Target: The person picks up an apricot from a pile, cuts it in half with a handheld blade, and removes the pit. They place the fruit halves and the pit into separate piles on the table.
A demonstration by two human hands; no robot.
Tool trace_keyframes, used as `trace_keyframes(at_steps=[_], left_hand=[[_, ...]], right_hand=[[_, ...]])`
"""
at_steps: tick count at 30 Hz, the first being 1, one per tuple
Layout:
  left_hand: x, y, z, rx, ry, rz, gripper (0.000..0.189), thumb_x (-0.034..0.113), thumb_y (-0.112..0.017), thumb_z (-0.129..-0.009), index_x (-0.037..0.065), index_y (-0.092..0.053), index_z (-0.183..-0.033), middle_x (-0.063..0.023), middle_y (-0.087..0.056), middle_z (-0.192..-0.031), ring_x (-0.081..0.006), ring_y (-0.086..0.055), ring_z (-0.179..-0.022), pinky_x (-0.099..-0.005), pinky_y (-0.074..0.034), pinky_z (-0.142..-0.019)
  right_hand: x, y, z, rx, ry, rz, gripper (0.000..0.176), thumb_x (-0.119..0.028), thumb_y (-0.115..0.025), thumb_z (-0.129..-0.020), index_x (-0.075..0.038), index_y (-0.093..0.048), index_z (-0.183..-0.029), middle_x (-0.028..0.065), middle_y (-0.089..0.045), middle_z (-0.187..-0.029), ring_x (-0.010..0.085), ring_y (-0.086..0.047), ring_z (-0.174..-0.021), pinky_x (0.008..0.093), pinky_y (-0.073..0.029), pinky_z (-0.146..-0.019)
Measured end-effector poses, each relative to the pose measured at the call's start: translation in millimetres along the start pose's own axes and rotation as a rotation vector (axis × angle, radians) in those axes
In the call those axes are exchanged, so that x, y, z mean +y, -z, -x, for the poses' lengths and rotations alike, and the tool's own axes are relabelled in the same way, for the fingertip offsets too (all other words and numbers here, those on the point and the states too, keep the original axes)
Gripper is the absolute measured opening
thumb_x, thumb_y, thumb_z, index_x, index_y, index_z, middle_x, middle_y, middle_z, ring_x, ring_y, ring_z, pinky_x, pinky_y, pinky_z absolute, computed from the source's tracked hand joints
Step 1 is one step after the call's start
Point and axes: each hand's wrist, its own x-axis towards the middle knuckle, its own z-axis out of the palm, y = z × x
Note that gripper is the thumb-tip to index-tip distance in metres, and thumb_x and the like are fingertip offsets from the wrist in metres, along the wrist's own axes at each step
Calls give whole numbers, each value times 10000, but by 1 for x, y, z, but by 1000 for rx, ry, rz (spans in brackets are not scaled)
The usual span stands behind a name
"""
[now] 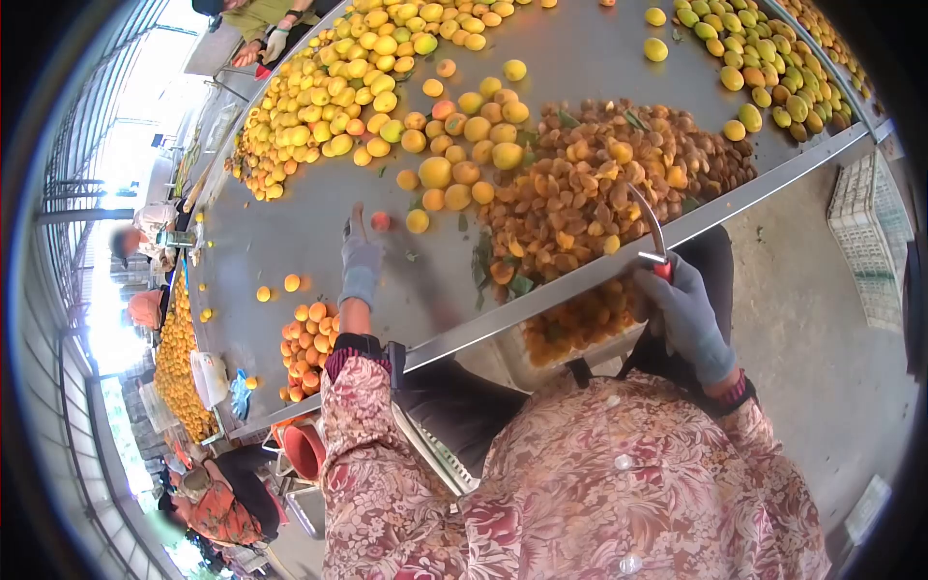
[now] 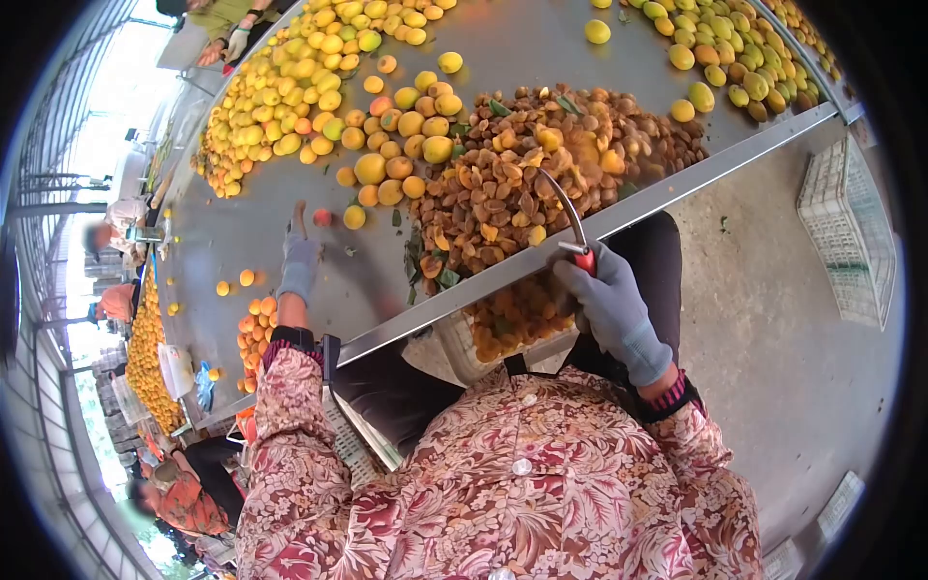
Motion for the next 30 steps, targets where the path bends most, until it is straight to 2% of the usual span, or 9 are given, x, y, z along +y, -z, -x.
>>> trace_keyframes(at_steps=[4,6,7,11,15,18,21,27,30], left_hand=[[-13,-11,-16,-120,-236,-240,622,-53,-527,-734,146,-420,-1313,-91,-567,-1132,-140,-585,-776,-243,-481,-626],[23,5,-7,-413,51,151,552,-13,-549,-764,71,-397,-1288,-121,-577,-1071,-178,-614,-800,-276,-500,-658],[48,11,3,-413,51,150,552,-13,-549,-764,71,-397,-1288,-121,-577,-1071,-178,-614,-800,-276,-500,-658],[158,36,83,-429,7,1075,428,51,-526,-827,-14,-415,-1235,-144,-580,-995,-204,-610,-776,-291,-519,-660],[225,47,144,-489,-43,1242,456,32,-512,-822,-11,-403,-1263,-126,-571,-1007,-179,-603,-734,-278,-514,-653],[246,46,174,-424,101,1537,458,-50,-553,-779,0,-469,-1226,-73,-584,-835,-110,-558,-580,-212,-439,-520],[233,43,181,-612,-104,1501,491,49,-550,-806,-12,-412,-1274,-106,-586,-849,-163,-590,-683,-256,-503,-578],[243,44,192,-517,-76,1480,510,-3,-534,-800,2,-397,-1292,-114,-584,-827,-195,-595,-650,-278,-511,-564],[243,50,194,-511,24,1583,481,-34,-570,-783,5,-452,-1247,-104,-599,-812,-143,-562,-598,-240,-440,-527]], right_hand=[[-5,-3,1,-5,24,-10,182,-201,-543,-896,-62,-576,-1009,-19,-550,-615,18,-458,-430,144,-315,-372],[-14,-9,2,-21,-2,15,185,-207,-540,-903,-59,-579,-1007,-10,-552,-601,26,-454,-417,148,-317,-371],[-15,-13,1,-22,-2,14,185,-207,-540,-903,-59,-579,-1007,-10,-552,-601,26,-454,-417,148,-317,-371],[-22,-30,-2,-181,40,-302,186,-209,-542,-910,-56,-588,-1007,16,-565,-595,46,-460,-399,163,-330,-357],[-49,-44,19,-314,114,-282,262,-222,-504,-914,-12,-579,-1050,28,-546,-604,68,-478,-445,186,-351,-393],[-47,-40,30,-317,154,-310,277,-225,-487,-920,6,-572,-1048,28,-534,-587,78,-470,-428,189,-321,-369],[-47,-34,41,-312,182,-338,263,-228,-495,-920,-2,-577,-1028,25,-532,-568,76,-457,-403,190,-319,-354],[-44,-21,70,-422,117,-75,284,-315,-508,-929,-49,-579,-999,-3,-524,-610,49,-487,-490,165,-388,-454],[-25,-11,78,-424,203,268,362,-401,-492,-926,-54,-555,-1006,42,-519,-626,124,-535,-554,250,-432,-528]])
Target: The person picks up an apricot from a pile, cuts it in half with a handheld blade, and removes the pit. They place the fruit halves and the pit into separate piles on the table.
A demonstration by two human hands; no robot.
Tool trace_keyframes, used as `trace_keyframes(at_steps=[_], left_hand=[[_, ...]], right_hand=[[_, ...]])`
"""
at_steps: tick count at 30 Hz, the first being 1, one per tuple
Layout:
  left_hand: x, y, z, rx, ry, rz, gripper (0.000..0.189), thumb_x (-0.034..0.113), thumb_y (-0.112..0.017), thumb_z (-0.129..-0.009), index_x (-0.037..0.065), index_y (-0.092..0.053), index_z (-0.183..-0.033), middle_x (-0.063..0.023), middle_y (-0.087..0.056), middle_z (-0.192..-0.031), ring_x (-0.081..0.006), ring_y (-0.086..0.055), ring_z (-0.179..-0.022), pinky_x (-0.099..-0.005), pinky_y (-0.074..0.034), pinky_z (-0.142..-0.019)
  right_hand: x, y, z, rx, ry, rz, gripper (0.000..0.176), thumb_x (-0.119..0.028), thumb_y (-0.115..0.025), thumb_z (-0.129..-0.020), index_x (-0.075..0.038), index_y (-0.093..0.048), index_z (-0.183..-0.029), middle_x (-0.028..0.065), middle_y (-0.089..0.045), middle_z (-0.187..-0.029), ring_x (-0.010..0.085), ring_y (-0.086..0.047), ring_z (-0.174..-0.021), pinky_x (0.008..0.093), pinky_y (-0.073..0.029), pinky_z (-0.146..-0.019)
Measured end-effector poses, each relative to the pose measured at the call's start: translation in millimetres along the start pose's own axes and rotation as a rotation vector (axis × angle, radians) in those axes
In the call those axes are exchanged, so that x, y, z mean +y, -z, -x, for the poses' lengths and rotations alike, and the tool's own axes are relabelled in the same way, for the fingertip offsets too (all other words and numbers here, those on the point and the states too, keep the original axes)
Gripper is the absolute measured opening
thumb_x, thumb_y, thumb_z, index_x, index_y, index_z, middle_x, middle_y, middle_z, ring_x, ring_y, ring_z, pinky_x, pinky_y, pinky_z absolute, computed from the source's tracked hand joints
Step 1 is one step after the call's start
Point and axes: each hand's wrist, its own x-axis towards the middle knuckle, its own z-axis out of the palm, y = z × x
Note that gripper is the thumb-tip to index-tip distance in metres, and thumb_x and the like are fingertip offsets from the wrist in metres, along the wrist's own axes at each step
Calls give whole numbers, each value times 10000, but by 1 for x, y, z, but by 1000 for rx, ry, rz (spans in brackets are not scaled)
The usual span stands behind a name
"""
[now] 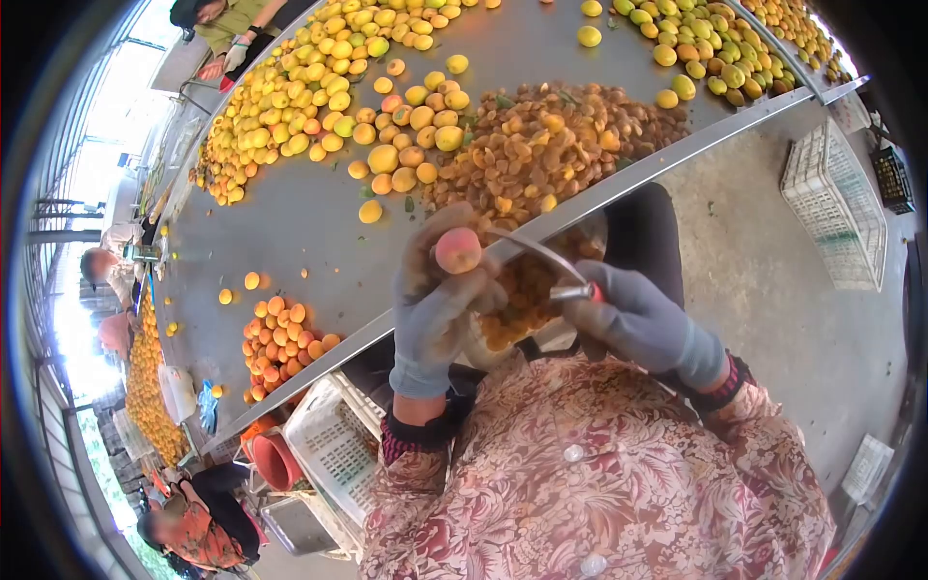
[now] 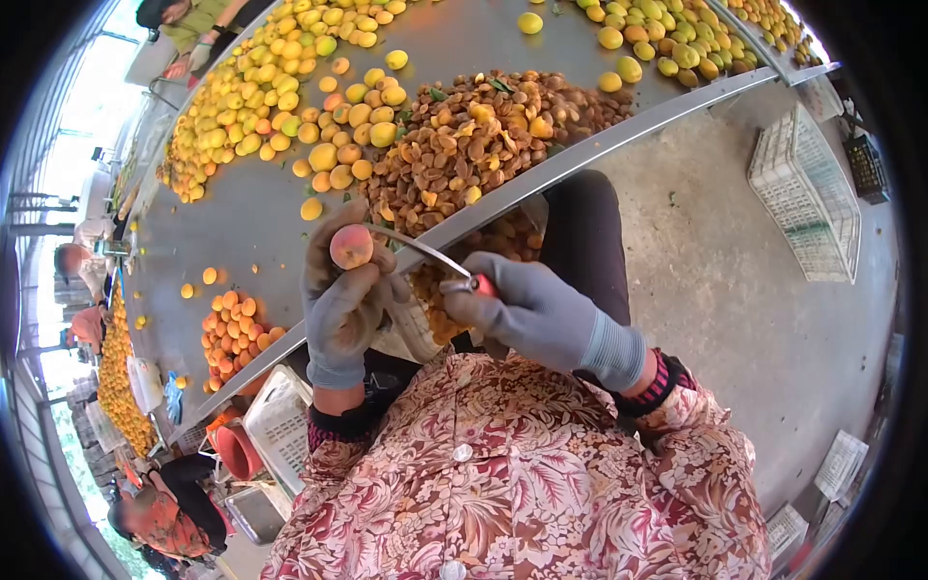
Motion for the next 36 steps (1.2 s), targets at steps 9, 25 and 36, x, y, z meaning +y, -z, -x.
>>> trace_keyframes(at_steps=[9,25,36], left_hand=[[3,10,7,39,57,-143,453,-30,-587,-772,1,-498,-1215,-62,-581,-819,-109,-551,-645,-210,-427,-545],[-3,19,12,-70,175,-60,481,159,-513,-828,-82,-437,-1237,-134,-616,-792,-216,-594,-561,-275,-489,-491],[-13,25,12,-126,203,70,518,293,-544,-875,-81,-444,-1220,-142,-634,-782,-241,-612,-586,-306,-495,-495]], right_hand=[[-3,-1,-1,64,91,603,219,-253,-576,-865,-45,-556,-932,125,-530,-623,285,-572,-581,336,-452,-563],[-24,0,-5,-75,-204,412,297,-326,-535,-902,-32,-492,-884,92,-565,-632,217,-603,-591,332,-468,-561],[-26,-2,-6,-112,-355,198,386,-408,-522,-905,-22,-522,-890,56,-552,-655,130,-576,-569,272,-471,-550]])
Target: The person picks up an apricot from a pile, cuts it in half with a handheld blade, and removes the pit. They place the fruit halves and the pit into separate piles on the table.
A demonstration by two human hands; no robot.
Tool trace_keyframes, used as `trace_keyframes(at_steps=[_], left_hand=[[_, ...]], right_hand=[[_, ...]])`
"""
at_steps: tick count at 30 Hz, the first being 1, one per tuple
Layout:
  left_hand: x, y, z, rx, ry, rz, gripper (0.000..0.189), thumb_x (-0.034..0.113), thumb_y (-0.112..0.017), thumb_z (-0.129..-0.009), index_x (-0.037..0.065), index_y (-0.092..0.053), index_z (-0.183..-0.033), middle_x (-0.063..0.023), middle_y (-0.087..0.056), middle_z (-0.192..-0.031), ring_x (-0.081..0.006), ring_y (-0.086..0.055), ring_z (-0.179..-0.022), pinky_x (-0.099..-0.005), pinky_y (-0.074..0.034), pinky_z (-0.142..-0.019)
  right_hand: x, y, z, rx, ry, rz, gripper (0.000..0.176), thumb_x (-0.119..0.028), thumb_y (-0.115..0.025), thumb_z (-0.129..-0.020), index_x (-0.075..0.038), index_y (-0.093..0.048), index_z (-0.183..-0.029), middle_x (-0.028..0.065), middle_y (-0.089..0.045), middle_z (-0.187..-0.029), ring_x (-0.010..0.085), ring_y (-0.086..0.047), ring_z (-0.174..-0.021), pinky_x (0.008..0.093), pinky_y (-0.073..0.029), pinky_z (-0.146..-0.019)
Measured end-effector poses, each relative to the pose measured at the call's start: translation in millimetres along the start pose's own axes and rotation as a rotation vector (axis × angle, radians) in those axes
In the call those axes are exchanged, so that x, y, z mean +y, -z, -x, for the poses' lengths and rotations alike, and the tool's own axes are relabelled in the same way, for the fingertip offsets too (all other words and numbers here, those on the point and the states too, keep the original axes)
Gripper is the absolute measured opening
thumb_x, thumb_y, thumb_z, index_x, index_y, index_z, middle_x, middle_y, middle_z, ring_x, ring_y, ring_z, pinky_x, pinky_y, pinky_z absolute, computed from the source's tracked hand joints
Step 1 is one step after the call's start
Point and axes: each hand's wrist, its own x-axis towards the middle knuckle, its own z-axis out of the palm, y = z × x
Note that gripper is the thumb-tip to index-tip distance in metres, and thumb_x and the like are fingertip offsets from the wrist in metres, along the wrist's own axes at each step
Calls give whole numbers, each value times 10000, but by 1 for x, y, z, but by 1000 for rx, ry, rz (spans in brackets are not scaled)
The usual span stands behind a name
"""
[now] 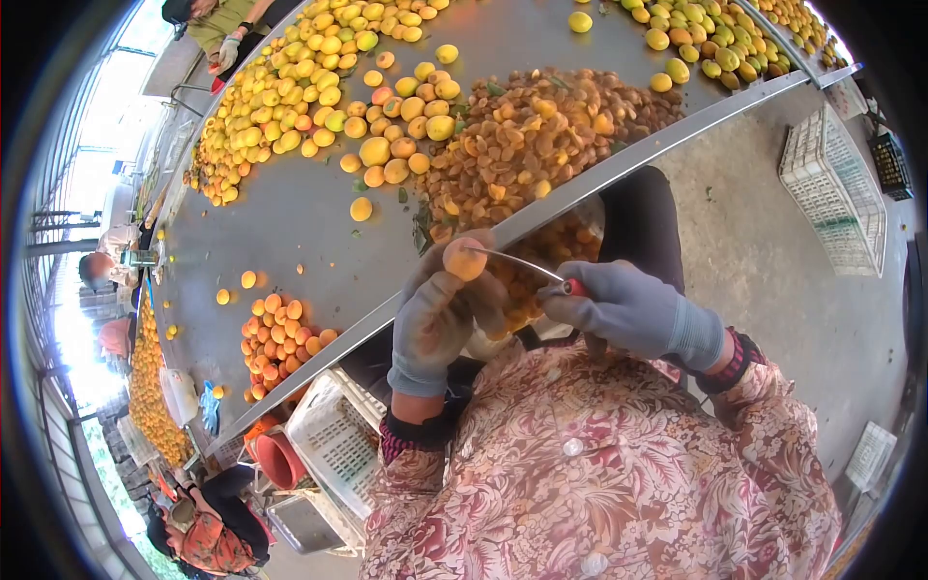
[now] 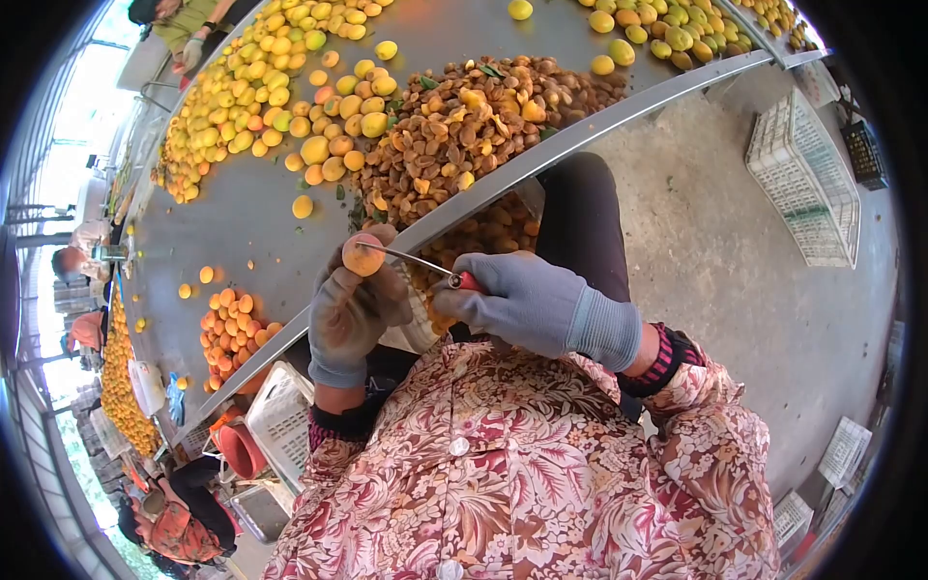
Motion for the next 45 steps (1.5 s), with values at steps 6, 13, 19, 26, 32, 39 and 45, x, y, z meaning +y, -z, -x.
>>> trace_keyframes(at_steps=[6,13,19,26,32,39,45], left_hand=[[-3,0,-3,2,-72,-22,515,251,-530,-867,-74,-418,-1251,-208,-598,-980,-288,-623,-743,-359,-525,-658],[-2,9,1,-5,-44,-9,537,246,-507,-848,-66,-401,-1271,-208,-582,-962,-289,-601,-792,-397,-502,-708],[-6,7,-2,-65,-56,-57,526,284,-515,-870,-55,-410,-1258,-152,-574,-863,-253,-580,-744,-365,-481,-697],[-20,4,-7,53,-99,-146,445,283,-507,-914,-45,-453,-1209,-162,-597,-960,-265,-591,-860,-382,-481,-780],[-22,18,-16,54,-247,-333,433,296,-514,-908,-38,-481,-1182,-169,-598,-1007,-278,-593,-920,-405,-456,-861],[-35,13,-20,151,-226,43,400,289,-444,-935,-6,-457,-1205,-176,-605,-1022,-301,-587,-947,-419,-441,-890],[-49,9,-28,-22,-134,494,471,411,-399,-949,54,-437,-1254,-155,-590,-1106,-325,-568,-1019,-454,-421,-933]], right_hand=[[9,4,1,151,202,502,244,-277,-574,-866,-56,-543,-964,104,-590,-645,250,-610,-596,353,-465,-567],[0,13,6,179,267,778,200,-246,-579,-829,-77,-517,-918,153,-554,-640,336,-589,-657,426,-441,-581],[-13,12,8,133,172,822,246,-287,-536,-847,-57,-505,-931,177,-586,-715,356,-603,-732,444,-467,-649],[-7,-7,-4,161,90,708,354,-357,-483,-896,-8,-512,-944,197,-616,-791,358,-619,-793,438,-491,-717],[-10,-5,-15,81,46,655,367,-357,-456,-905,-1,-517,-967,215,-612,-857,356,-612,-853,436,-479,-770],[-1,-21,-34,137,24,536,375,-361,-457,-903,5,-514,-964,214,-611,-876,366,-605,-861,437,-477,-770],[3,-29,-44,238,105,506,390,-368,-460,-905,20,-499,-919,227,-610,-851,373,-603,-850,446,-474,-754]])
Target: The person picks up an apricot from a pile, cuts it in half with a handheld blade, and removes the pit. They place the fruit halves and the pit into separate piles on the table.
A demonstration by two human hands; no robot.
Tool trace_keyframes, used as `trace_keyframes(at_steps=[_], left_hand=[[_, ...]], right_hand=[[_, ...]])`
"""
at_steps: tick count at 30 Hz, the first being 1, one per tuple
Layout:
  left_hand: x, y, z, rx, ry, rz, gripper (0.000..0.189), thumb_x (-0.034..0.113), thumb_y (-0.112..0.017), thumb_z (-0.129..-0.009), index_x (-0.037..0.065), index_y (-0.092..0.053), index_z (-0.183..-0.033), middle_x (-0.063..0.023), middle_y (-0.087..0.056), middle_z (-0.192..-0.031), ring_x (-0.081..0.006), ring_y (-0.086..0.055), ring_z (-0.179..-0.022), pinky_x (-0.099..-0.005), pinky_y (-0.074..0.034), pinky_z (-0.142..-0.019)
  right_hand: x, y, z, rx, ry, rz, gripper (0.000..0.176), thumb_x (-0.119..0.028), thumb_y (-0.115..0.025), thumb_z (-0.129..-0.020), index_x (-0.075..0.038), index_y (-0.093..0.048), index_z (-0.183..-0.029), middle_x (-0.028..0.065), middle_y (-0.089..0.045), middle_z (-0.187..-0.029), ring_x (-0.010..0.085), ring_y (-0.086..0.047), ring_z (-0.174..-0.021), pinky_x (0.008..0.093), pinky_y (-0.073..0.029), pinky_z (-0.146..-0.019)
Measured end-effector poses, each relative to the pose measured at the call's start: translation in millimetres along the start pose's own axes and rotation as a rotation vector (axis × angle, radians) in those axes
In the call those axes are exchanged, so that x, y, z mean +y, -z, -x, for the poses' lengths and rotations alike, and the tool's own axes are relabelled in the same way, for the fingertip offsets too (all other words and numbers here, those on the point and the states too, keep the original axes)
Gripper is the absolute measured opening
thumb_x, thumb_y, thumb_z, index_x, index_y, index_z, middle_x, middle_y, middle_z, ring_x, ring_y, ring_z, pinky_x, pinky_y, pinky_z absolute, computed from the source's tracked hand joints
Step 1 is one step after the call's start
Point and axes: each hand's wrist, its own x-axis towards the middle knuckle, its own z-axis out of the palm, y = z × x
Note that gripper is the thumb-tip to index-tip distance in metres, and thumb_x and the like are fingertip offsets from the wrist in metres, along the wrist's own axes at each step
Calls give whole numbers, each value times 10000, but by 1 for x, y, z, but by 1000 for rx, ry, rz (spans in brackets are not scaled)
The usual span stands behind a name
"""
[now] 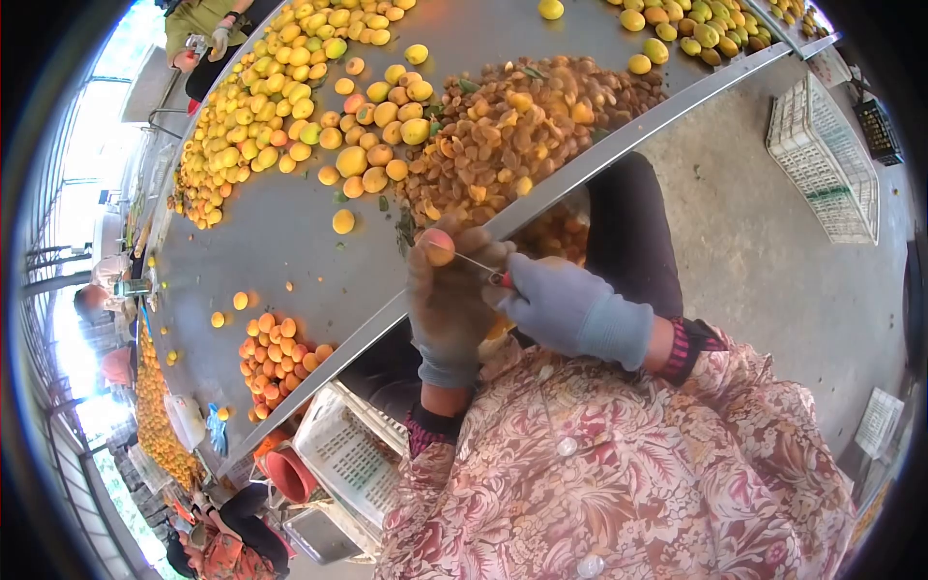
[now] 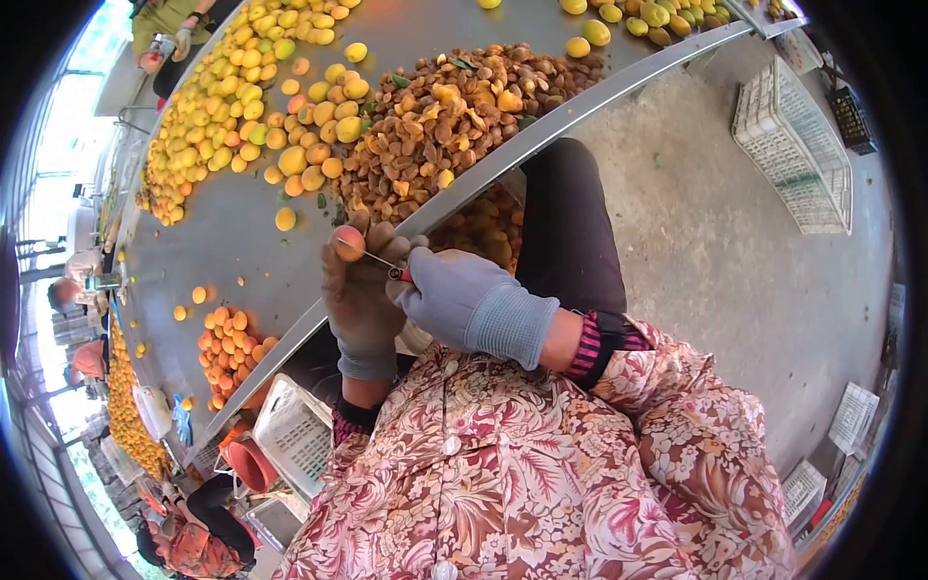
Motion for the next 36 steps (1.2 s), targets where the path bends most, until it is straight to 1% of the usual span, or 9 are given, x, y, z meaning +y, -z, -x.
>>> trace_keyframes(at_steps=[4,6,12,15,18,25,28,33,36], left_hand=[[-9,-16,-2,31,10,44,509,461,-373,-946,73,-422,-1273,-150,-569,-1159,-325,-545,-1068,-463,-421,-942],[-11,-24,-2,249,-15,-82,496,451,-360,-952,83,-416,-1281,-142,-567,-1156,-301,-542,-1052,-461,-433,-931],[5,6,-3,31,2,-158,448,361,-376,-965,45,-435,-1277,-106,-605,-997,-225,-556,-959,-450,-415,-937],[1,10,-1,72,-26,-236,428,334,-397,-962,31,-454,-1259,-94,-597,-956,-204,-556,-914,-422,-426,-925],[-4,5,-3,104,-44,-262,432,330,-393,-960,28,-447,-1265,-83,-596,-949,-198,-558,-910,-425,-417,-942],[-10,-17,-6,221,53,-63,435,329,-366,-959,25,-454,-1258,-83,-607,-953,-237,-555,-982,-460,-379,-986],[-4,-18,-4,239,43,-354,428,331,-374,-956,28,-468,-1244,-81,-618,-969,-248,-551,-1013,-476,-381,-988],[-14,0,-9,110,79,4,494,458,-410,-933,29,-528,-1147,-130,-628,-1024,-269,-586,-966,-455,-454,-898],[-13,-3,-9,88,156,-10,558,486,-373,-941,1,-513,-1179,-128,-630,-1059,-276,-561,-1032,-419,-416,-935]], right_hand=[[6,-9,-12,-6,-40,-67,412,-381,-448,-910,26,-505,-929,234,-611,-871,376,-601,-858,438,-469,-764],[7,-11,-14,-11,-54,-107,418,-384,-443,-911,29,-508,-934,237,-611,-877,376,-602,-861,434,-467,-768],[2,1,-9,-60,-74,-180,437,-377,-427,-915,46,-516,-982,251,-604,-889,374,-597,-891,423,-465,-787],[1,7,-5,-142,-111,-310,447,-380,-420,-916,50,-515,-992,251,-604,-901,371,-594,-908,420,-464,-798],[8,-6,-8,-82,-58,-154,449,-385,-417,-918,48,-510,-991,245,-610,-870,377,-601,-881,427,-469,-779],[13,-19,-10,77,-63,-114,419,-373,-434,-915,37,-490,-976,229,-620,-804,376,-616,-805,446,-481,-727],[16,-16,-9,87,-31,-96,410,-369,-445,-911,34,-481,-978,224,-621,-820,373,-614,-812,449,-480,-726],[17,-20,-13,72,-43,-56,401,-360,-465,-900,31,-468,-988,216,-621,-838,371,-610,-833,446,-479,-732],[25,-27,-11,125,-21,-23,391,-352,-476,-897,30,-462,-982,213,-620,-827,370,-610,-825,443,-481,-732]])
